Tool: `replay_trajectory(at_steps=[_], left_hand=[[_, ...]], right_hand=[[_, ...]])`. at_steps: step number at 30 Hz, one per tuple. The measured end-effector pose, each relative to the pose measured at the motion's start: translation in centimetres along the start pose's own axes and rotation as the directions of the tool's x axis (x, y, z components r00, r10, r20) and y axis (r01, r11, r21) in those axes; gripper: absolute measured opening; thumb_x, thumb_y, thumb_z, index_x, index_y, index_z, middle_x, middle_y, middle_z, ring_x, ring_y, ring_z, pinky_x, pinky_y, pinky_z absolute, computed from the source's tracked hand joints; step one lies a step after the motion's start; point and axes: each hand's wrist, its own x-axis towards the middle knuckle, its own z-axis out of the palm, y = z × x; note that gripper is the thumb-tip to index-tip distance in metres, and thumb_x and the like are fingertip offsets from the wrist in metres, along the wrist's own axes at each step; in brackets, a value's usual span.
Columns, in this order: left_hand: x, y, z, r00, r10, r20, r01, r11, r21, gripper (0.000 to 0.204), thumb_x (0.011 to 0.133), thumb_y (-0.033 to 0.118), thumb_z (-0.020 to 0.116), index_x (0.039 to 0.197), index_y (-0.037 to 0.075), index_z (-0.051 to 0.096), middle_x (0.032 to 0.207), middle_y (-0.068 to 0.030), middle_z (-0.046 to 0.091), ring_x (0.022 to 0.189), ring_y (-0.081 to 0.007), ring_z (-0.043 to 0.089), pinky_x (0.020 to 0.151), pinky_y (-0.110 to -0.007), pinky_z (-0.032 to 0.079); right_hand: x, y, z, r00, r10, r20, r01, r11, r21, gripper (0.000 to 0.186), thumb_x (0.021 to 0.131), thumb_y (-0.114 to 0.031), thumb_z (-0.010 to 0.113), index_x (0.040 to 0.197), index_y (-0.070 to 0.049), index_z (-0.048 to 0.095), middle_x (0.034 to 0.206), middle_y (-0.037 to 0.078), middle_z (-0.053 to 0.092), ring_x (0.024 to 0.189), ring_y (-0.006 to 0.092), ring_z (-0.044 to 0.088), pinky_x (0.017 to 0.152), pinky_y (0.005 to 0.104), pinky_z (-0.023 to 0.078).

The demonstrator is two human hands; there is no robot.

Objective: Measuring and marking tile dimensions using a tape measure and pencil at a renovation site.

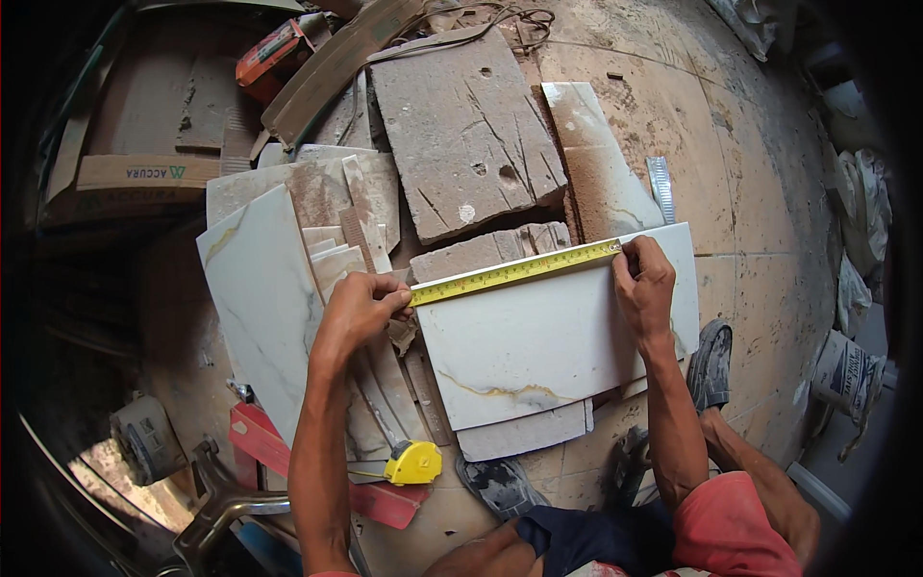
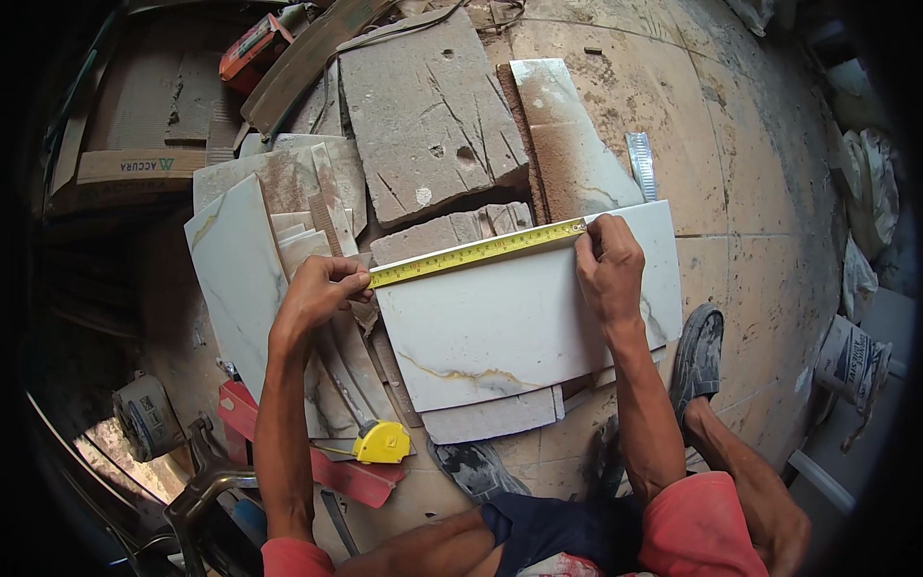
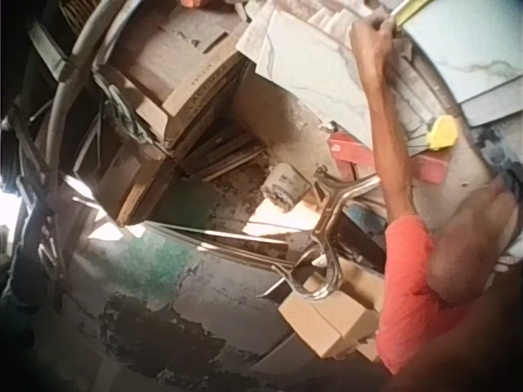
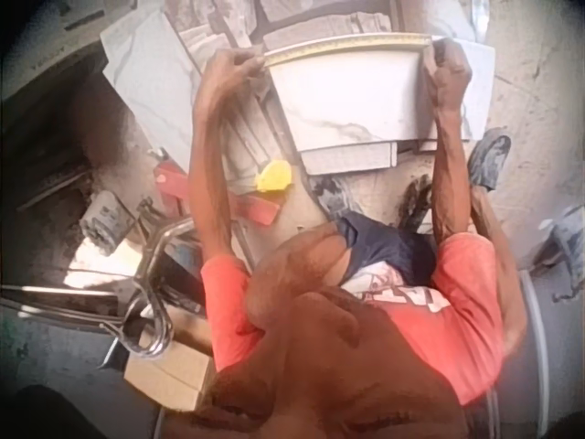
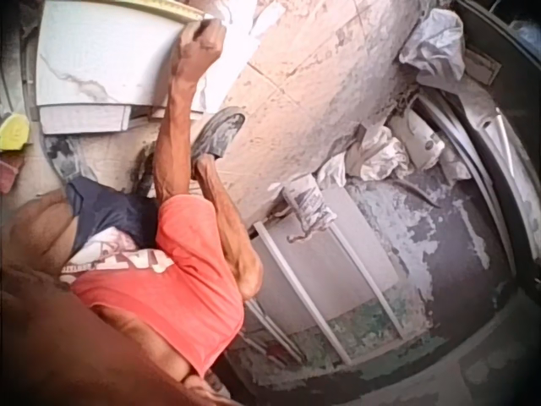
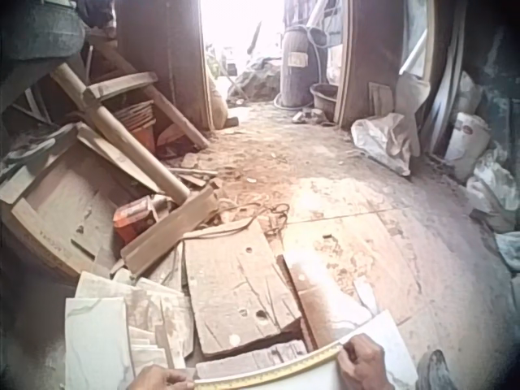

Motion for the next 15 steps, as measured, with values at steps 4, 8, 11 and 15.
replay_trajectory(at_steps=[4, 8, 11, 15], left_hand=[[-0.4, -0.3, -0.4, 0.999, -0.040, 0.007, 0.041, 0.994, -0.097, 0.015, 0.090, 0.016, 0.060, 0.093, 0.003, 0.068, 0.078, -0.0027, 0.068, 0.072, -0.0096, 0.066, 0.059, -0.022, 0.047], [-0.5, -0.5, -0.7, 0.997, -0.071, 0.020, 0.072, 0.995, -0.074, 0.014, 0.090, 0.016, 0.061, 0.091, 0.004, 0.067, 0.078, -0.0035, 0.069, 0.071, -0.0097, 0.066, 0.058, -0.021, 0.047], [-0.5, 0.4, 0.1, 0.997, -0.075, -0.021, 0.073, 0.991, -0.111, 0.014, 0.088, 0.012, 0.061, 0.085, 0.000, 0.069, 0.072, -0.0036, 0.068, 0.067, -0.0090, 0.065, 0.057, -0.022, 0.046], [-0.6, 0.3, 0.1, 0.996, -0.083, -0.016, 0.081, 0.989, -0.121, 0.015, 0.088, 0.013, 0.060, 0.086, 0.001, 0.069, 0.072, -0.0030, 0.068, 0.067, -0.0087, 0.065, 0.057, -0.022, 0.046]], right_hand=[[-0.2, 0.2, 1.0, 1.000, -0.024, -0.005, 0.024, 1.000, 0.008, 0.006, 0.078, -0.001, 0.058, 0.077, 0.002, 0.053, 0.073, 0.016, 0.056, 0.064, 0.0317, 0.056, 0.060, 0.0401, 0.046], [0.1, 0.1, 1.2, 0.999, -0.032, 0.018, 0.032, 0.999, 0.009, 0.007, 0.078, -0.003, 0.058, 0.077, 0.000, 0.052, 0.074, 0.016, 0.056, 0.068, 0.0341, 0.056, 0.064, 0.0422, 0.046], [0.0, 0.7, 0.6, 0.999, -0.027, 0.019, 0.027, 1.000, -0.003, 0.006, 0.077, -0.003, 0.058, 0.076, 0.000, 0.052, 0.074, 0.015, 0.056, 0.067, 0.0340, 0.056, 0.063, 0.0423, 0.047], [0.0, 0.5, 0.7, 0.999, -0.029, -0.016, 0.029, 1.000, 0.004, 0.006, 0.076, -0.003, 0.057, 0.075, 0.000, 0.052, 0.073, 0.015, 0.055, 0.067, 0.0332, 0.056, 0.063, 0.0419, 0.046]])
